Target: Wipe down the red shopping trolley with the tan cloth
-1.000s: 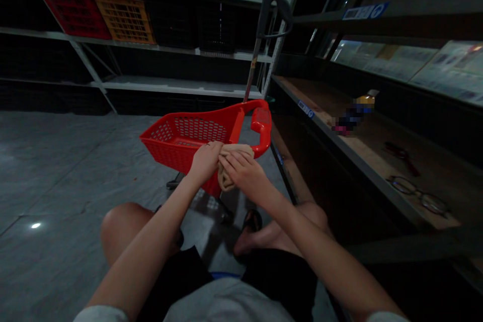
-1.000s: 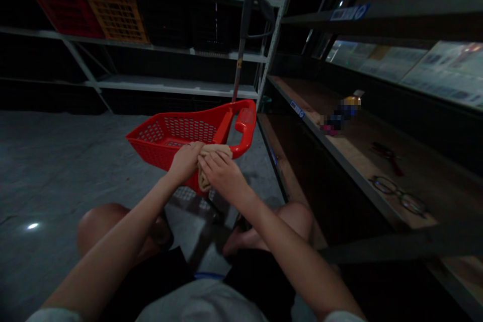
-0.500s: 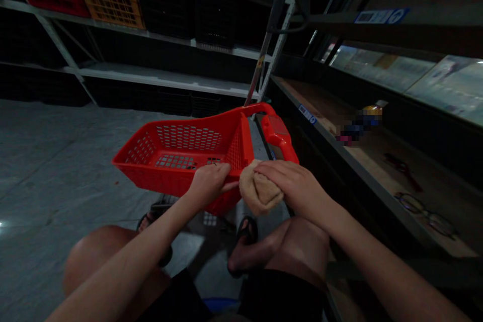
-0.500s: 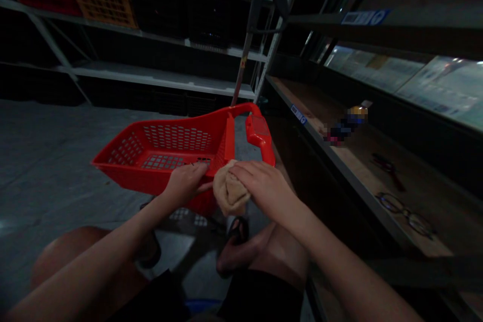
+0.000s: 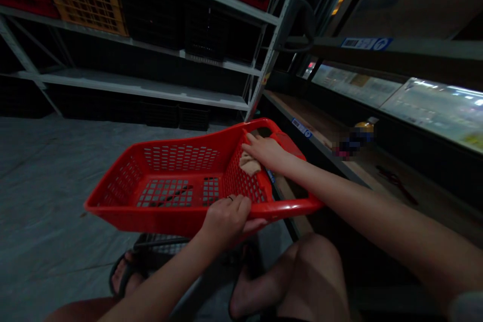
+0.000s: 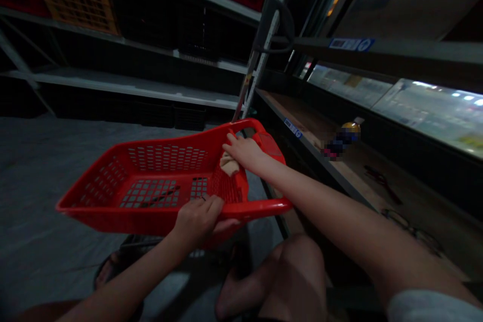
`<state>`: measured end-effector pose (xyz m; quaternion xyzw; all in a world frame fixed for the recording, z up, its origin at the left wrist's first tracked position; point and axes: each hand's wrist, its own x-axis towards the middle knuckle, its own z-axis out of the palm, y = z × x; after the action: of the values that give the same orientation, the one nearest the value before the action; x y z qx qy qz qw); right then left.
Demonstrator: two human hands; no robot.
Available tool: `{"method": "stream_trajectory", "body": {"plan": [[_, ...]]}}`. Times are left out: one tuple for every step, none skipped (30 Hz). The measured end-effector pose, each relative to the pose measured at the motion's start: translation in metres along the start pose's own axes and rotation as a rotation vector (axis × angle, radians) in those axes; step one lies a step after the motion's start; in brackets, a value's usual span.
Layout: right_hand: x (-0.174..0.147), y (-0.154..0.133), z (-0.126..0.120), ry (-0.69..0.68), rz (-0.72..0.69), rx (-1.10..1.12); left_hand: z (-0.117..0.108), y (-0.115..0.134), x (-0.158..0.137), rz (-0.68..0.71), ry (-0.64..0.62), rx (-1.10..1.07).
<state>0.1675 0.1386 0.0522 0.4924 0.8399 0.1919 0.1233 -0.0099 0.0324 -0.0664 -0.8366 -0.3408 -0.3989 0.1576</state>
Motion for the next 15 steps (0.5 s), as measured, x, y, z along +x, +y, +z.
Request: {"method": "stream_trajectory", "body": {"plan": [[0.015, 0.006, 0.004, -0.006, 0.023, 0.008, 0.000, 0.000, 0.000, -0.004, 0.000, -0.006], [0.029, 0.011, 0.007, -0.024, 0.049, 0.038, 0.001, 0.000, 0.000, -0.008, -0.002, -0.013], [0.041, 0.017, 0.010, -0.049, 0.070, 0.079, 0.001, -0.001, 0.000, -0.010, -0.004, -0.018], [0.050, 0.022, 0.013, -0.082, 0.085, 0.122, 0.001, -0.001, 0.000, -0.012, -0.006, -0.023], [0.055, 0.025, 0.014, -0.116, 0.090, 0.157, 0.002, -0.001, 0.000, -0.012, -0.008, -0.025], [0.056, 0.027, 0.015, -0.144, 0.084, 0.178, 0.002, -0.001, 0.000, -0.014, -0.010, -0.024], [0.052, 0.027, 0.015, -0.157, 0.066, 0.185, 0.001, -0.001, -0.001, -0.017, -0.014, -0.024], [0.044, 0.025, 0.013, -0.161, 0.043, 0.188, 0.001, -0.001, -0.001, -0.021, -0.019, -0.025], [0.033, 0.022, 0.011, -0.160, 0.016, 0.202, 0.001, -0.001, -0.002, -0.023, -0.024, -0.027], [0.019, 0.018, 0.009, -0.155, -0.017, 0.226, 0.000, -0.001, -0.002, -0.024, -0.028, -0.032], [0.005, 0.014, 0.006, -0.141, -0.055, 0.256, 0.000, -0.001, -0.003, -0.022, -0.029, -0.040], [-0.009, 0.009, 0.004, -0.119, -0.090, 0.289, 0.000, -0.001, -0.004, -0.020, -0.027, -0.047], [-0.020, 0.004, 0.002, -0.088, -0.116, 0.319, -0.001, -0.001, -0.005, -0.019, -0.023, -0.053], [-0.028, 0.001, 0.002, -0.037, -0.129, 0.343, -0.001, -0.001, -0.006, -0.020, -0.020, -0.057], [-0.031, -0.001, 0.003, 0.017, -0.134, 0.359, -0.001, -0.001, -0.006, -0.022, -0.019, -0.060]]}}
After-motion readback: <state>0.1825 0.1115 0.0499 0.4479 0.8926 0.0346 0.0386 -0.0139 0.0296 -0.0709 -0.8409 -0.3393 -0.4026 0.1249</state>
